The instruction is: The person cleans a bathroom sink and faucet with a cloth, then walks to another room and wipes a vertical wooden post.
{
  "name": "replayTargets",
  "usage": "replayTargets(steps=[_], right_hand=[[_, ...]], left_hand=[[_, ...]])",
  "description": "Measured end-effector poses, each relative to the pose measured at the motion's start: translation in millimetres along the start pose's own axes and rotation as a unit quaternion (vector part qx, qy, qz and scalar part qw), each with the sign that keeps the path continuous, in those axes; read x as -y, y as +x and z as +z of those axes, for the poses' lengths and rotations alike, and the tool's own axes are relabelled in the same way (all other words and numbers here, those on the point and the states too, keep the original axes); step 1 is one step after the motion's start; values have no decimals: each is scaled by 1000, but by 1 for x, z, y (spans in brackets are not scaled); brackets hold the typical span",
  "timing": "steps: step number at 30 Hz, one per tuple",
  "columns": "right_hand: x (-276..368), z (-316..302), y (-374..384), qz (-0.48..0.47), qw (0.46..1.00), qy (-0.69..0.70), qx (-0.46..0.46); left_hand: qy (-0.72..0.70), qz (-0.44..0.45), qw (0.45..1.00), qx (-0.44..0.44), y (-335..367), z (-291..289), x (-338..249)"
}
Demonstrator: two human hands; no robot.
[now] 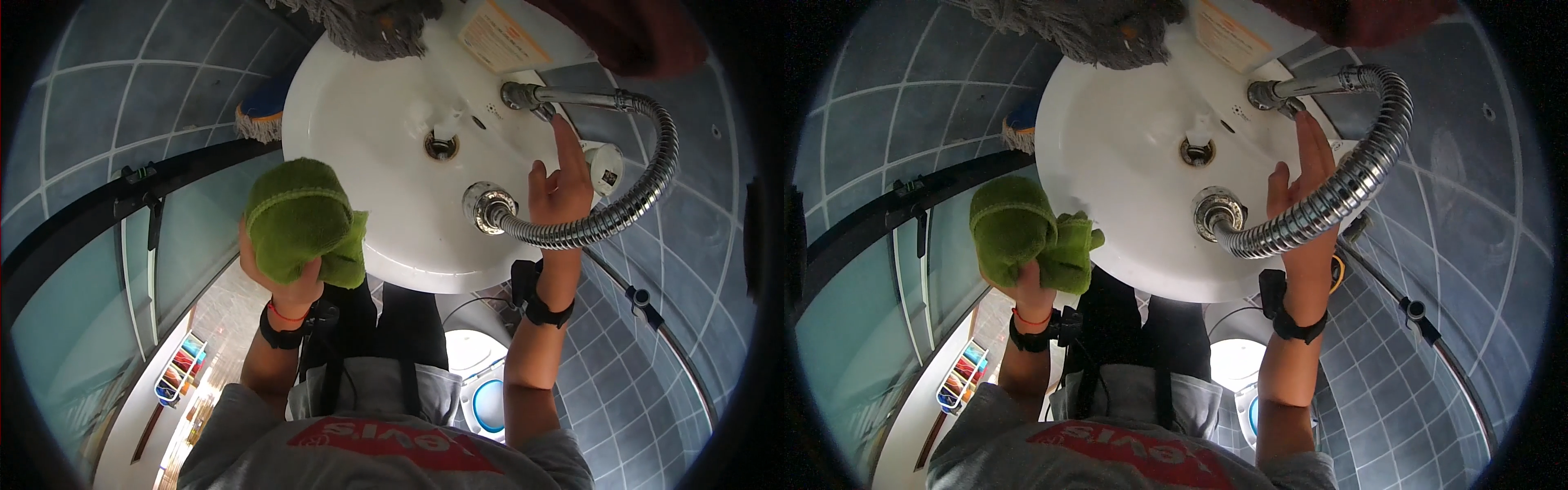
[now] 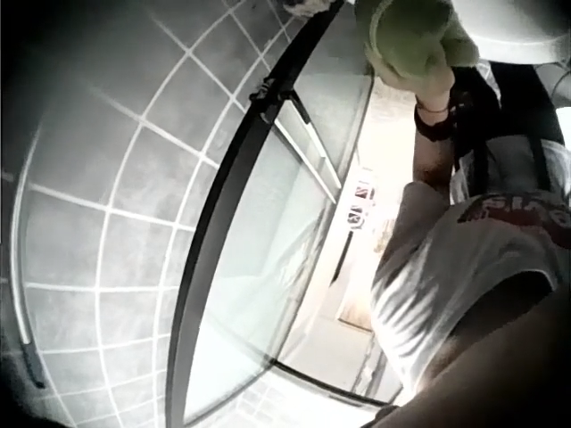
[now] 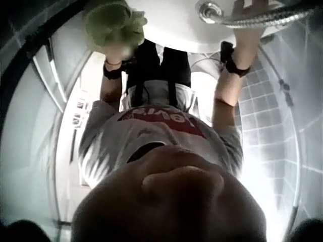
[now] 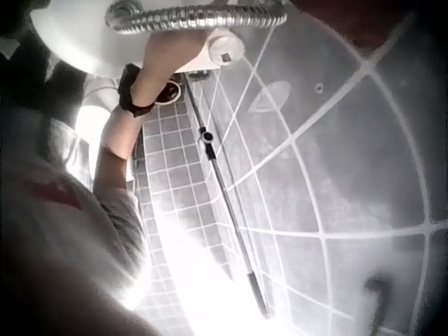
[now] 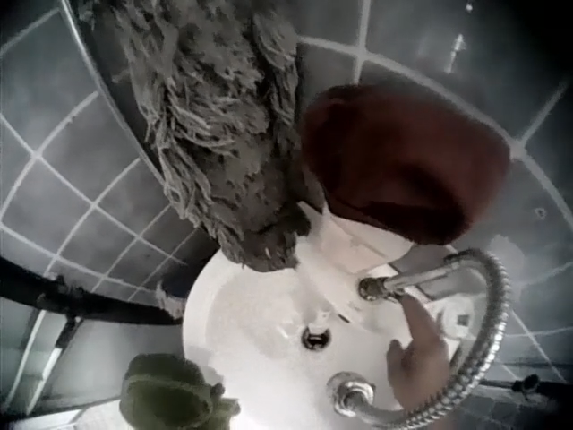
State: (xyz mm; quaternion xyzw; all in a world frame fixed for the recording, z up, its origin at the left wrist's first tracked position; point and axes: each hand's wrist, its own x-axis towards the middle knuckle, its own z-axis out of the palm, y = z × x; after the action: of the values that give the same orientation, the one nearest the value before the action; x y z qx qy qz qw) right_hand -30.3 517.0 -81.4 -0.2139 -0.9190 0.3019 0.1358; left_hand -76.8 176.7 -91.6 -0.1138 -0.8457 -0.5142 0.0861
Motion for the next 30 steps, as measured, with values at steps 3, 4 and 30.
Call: replayTargets(steps=[3, 4, 30], right_hand=[[-4, 5, -6, -32, 999, -30, -12], [1, 5, -8, -5, 1000, -29, -3], [18, 67, -98, 312, 823, 464, 100]], left_hand=[[18, 53, 997, 46, 20, 4, -13], [38, 98, 991, 83, 25, 5, -17], [-52, -132, 882, 449, 37, 111, -41]])
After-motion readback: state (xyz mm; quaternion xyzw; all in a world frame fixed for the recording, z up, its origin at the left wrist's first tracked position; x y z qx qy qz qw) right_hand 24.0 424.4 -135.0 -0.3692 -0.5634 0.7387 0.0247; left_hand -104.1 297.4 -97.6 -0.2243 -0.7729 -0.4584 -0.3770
